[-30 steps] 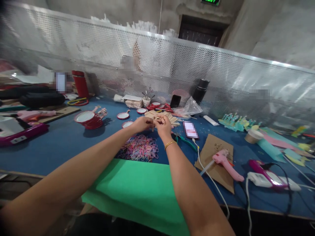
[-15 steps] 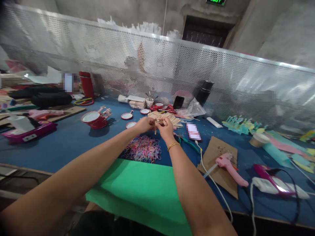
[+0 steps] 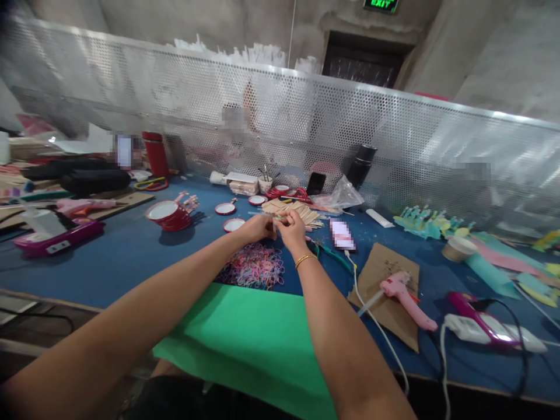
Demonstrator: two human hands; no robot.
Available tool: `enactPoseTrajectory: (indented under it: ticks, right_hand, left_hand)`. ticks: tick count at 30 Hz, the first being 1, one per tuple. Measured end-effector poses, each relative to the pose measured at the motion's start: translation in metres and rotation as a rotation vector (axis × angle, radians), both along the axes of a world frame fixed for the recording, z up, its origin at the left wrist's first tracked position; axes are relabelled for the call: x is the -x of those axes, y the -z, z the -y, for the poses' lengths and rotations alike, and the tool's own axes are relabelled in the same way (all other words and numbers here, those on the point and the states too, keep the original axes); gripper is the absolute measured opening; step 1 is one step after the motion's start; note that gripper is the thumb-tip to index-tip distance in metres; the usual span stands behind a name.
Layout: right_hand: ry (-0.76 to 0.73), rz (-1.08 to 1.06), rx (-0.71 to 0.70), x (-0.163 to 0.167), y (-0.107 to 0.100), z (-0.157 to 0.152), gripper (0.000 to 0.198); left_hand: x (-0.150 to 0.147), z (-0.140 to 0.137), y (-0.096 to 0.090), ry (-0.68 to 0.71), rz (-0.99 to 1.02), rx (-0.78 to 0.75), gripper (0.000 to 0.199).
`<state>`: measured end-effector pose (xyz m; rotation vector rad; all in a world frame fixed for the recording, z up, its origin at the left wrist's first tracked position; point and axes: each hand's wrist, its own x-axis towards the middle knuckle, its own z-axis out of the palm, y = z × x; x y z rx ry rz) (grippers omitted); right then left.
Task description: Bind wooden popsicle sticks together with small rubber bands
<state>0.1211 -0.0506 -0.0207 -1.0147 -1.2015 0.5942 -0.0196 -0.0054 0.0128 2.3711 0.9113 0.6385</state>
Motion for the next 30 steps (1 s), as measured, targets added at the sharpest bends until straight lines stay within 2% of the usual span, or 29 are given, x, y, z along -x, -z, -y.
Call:
enactPoseTrajectory:
  ticks: [3,7,9,13,21,25,30]
  right_hand:
    - [0.014,0.003,-0.005,-0.001,0.001,-0.001,0.030]
    - [0.002,-0.013,-0.002,-0.002,-0.001,0.003,0.030]
    - [-0.008,-0.022,0.004,-0.001,-0.002,0.004,0.031]
    - [0.016,0.025,-0.008,-0.001,-0.003,0.005,0.029]
    - [0.049,0.070,-0.002,0.000,-0.004,0.009,0.029]
    - [0.200,0.147,0.010,0.001,-0.012,0.016,0.024]
    - [0.278,0.014,-0.015,0.001,-0.022,0.025,0.035]
  left_hand:
    - [0.000,-0.001,0.004,0.003,0.082,0.047,0.020]
    - [-0.003,0.001,0.008,0.032,0.268,0.267,0.023]
    - [-0.005,0.002,0.008,0.039,0.331,0.328,0.026]
    - [-0.006,-0.003,0.011,0.025,0.320,0.323,0.024]
    - [-0.001,-0.009,0.014,-0.043,0.141,0.219,0.016]
    - [-0.002,-0.009,0.015,-0.060,0.149,0.229,0.013]
    - [-0.006,-0.010,0.021,-0.005,0.216,0.278,0.015]
